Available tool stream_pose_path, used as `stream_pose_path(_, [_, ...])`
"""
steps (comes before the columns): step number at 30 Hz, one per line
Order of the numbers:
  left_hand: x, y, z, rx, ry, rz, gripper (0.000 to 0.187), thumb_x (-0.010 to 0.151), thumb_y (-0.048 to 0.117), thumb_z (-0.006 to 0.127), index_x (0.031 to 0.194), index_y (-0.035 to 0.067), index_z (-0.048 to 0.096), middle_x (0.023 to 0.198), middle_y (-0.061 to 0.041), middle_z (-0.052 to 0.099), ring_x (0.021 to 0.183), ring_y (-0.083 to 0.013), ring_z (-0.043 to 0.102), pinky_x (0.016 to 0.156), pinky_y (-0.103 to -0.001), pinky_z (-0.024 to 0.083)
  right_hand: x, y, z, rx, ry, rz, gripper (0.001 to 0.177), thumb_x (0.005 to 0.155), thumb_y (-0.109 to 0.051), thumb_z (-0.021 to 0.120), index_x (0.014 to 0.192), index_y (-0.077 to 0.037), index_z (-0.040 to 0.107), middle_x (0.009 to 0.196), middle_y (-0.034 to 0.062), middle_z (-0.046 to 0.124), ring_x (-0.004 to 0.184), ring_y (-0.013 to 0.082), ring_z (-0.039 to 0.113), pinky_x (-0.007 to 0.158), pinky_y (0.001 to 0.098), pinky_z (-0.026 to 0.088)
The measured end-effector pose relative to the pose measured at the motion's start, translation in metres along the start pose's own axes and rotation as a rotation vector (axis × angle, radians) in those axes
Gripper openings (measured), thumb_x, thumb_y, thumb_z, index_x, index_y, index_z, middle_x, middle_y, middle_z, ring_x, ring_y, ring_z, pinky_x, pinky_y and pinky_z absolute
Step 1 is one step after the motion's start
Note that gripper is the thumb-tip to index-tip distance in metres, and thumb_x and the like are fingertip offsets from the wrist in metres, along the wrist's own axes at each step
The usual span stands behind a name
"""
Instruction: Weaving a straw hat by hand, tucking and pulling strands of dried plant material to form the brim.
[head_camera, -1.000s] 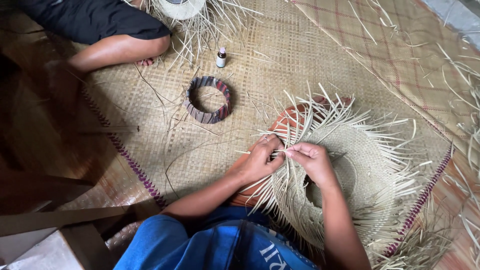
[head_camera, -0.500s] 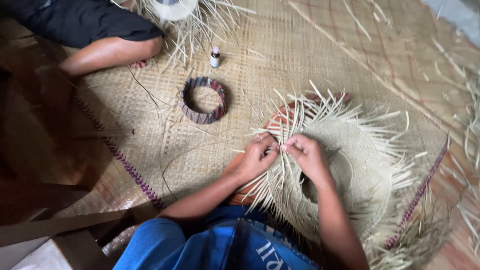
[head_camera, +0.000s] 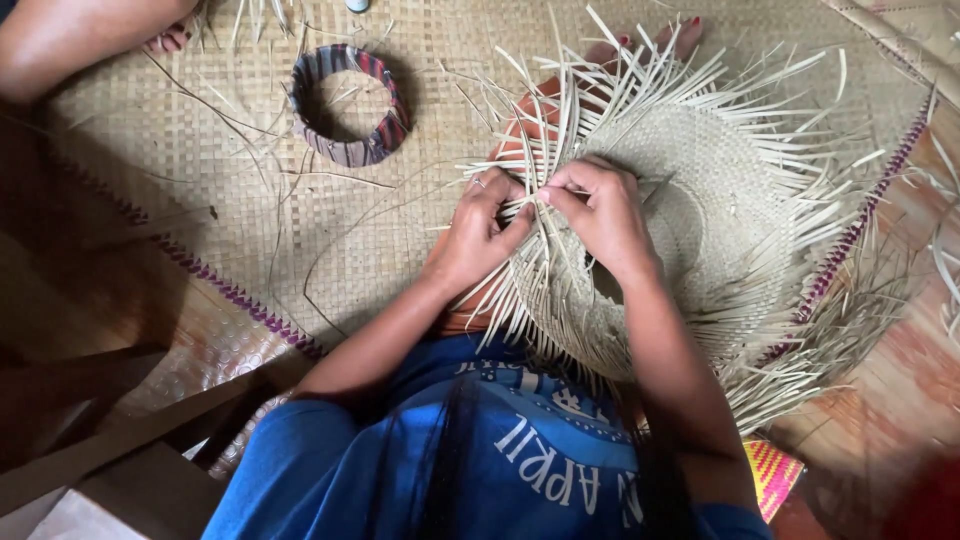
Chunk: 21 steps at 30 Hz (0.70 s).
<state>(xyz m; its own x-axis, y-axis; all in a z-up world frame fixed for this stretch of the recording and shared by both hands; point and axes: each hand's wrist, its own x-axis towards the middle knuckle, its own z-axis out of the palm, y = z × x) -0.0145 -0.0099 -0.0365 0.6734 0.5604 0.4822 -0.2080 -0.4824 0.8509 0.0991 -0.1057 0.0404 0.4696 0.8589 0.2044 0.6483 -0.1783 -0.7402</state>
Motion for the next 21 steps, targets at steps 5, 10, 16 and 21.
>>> stream_pose_path(5, [0.003, 0.001, 0.002, -0.019, 0.026, -0.019, 0.006, 0.076, 0.008, 0.058, 0.073, 0.004, 0.053, 0.070, -0.012, 0.050, 0.071, -0.0326, 0.052, 0.065, -0.037, 0.044, 0.000, 0.008, 0.001, 0.032, 0.021, 0.038, 0.007, 0.072, 0.001, 0.068, 0.073, -0.003, 0.062, 0.059, 0.0075, 0.046, 0.056, 0.0152, 0.050, 0.048, 0.0258, 0.050])
stream_pose_path(10, [0.004, 0.002, 0.004, -0.137, 0.050, -0.087, 0.008, 0.073, 0.004, 0.057, 0.066, 0.005, 0.053, 0.065, -0.011, 0.050, 0.065, -0.0300, 0.052, 0.061, -0.035, 0.042, -0.004, 0.019, -0.005, -0.261, 0.085, -0.122, 0.011, 0.070, -0.003, 0.070, 0.068, -0.005, 0.060, 0.062, 0.0057, 0.047, 0.059, 0.0218, 0.053, 0.046, 0.0318, 0.045])
stream_pose_path(16, [0.006, -0.004, 0.004, -0.282, 0.045, -0.178, 0.010, 0.070, 0.002, 0.057, 0.062, 0.005, 0.054, 0.060, -0.005, 0.046, 0.061, -0.0163, 0.049, 0.059, -0.029, 0.040, -0.003, 0.000, -0.008, -0.616, -0.029, -0.411, 0.010, 0.075, 0.002, 0.065, 0.081, -0.006, 0.063, 0.084, 0.0055, 0.056, 0.088, 0.0195, 0.050, 0.079, 0.0311, 0.037])
stream_pose_path(21, [0.009, -0.012, 0.004, -0.422, 0.014, -0.285, 0.007, 0.070, 0.005, 0.058, 0.064, 0.005, 0.059, 0.058, -0.002, 0.045, 0.059, -0.0090, 0.046, 0.056, -0.022, 0.037, 0.003, 0.032, 0.000, -0.177, -0.204, -0.439, 0.025, 0.067, 0.004, 0.069, 0.090, 0.003, 0.059, 0.088, 0.0175, 0.057, 0.082, 0.0345, 0.057, 0.072, 0.0415, 0.047])
